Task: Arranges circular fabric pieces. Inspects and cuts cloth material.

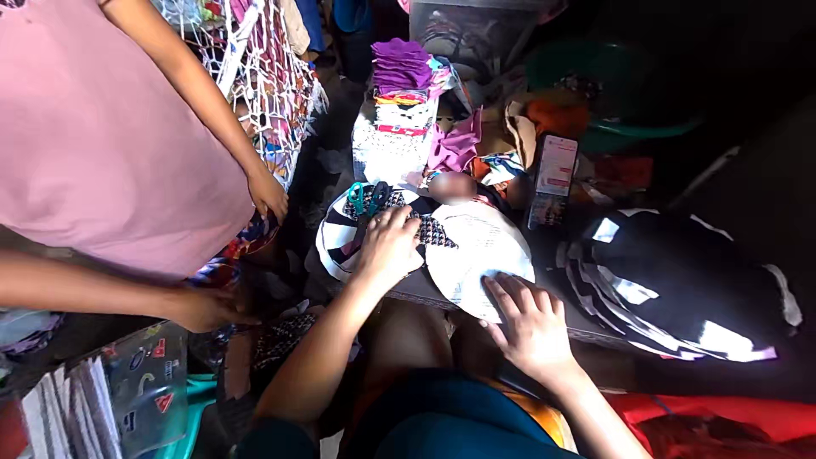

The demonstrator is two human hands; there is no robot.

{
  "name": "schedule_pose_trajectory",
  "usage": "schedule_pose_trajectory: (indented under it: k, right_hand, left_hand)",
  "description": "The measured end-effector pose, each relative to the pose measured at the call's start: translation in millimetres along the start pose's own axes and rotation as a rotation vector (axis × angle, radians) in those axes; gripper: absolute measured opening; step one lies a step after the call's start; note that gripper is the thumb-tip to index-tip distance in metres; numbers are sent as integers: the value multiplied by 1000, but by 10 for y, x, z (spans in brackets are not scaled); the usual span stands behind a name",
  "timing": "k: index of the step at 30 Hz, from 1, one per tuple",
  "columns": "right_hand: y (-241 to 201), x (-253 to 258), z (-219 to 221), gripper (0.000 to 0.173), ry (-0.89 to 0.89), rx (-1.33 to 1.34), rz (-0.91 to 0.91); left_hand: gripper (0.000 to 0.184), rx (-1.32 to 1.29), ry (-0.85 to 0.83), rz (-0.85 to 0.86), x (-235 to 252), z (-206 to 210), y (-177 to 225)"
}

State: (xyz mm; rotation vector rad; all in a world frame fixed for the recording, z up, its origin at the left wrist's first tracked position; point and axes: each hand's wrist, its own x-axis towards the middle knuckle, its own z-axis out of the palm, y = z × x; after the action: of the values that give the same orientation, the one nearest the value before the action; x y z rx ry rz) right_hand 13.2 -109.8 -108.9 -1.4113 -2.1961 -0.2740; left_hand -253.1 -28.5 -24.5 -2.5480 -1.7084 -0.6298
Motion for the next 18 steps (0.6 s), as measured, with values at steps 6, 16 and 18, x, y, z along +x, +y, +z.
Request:
schedule_pose_trajectory:
  k: [6,16,18]
  right_hand:
    - [46,-3,-167,77,-132,126,-52]
    - [-68,152,-408,83,-248,178,-77]
    - [-89,234,-447,80,-202,233,-70]
  left_hand:
    - [24,-306,-83,-200,430,-344,-282]
    - [24,-1046,316,-558,883,-925,-552]
    - [19,-1208,334,-543,868,-1023,-474]
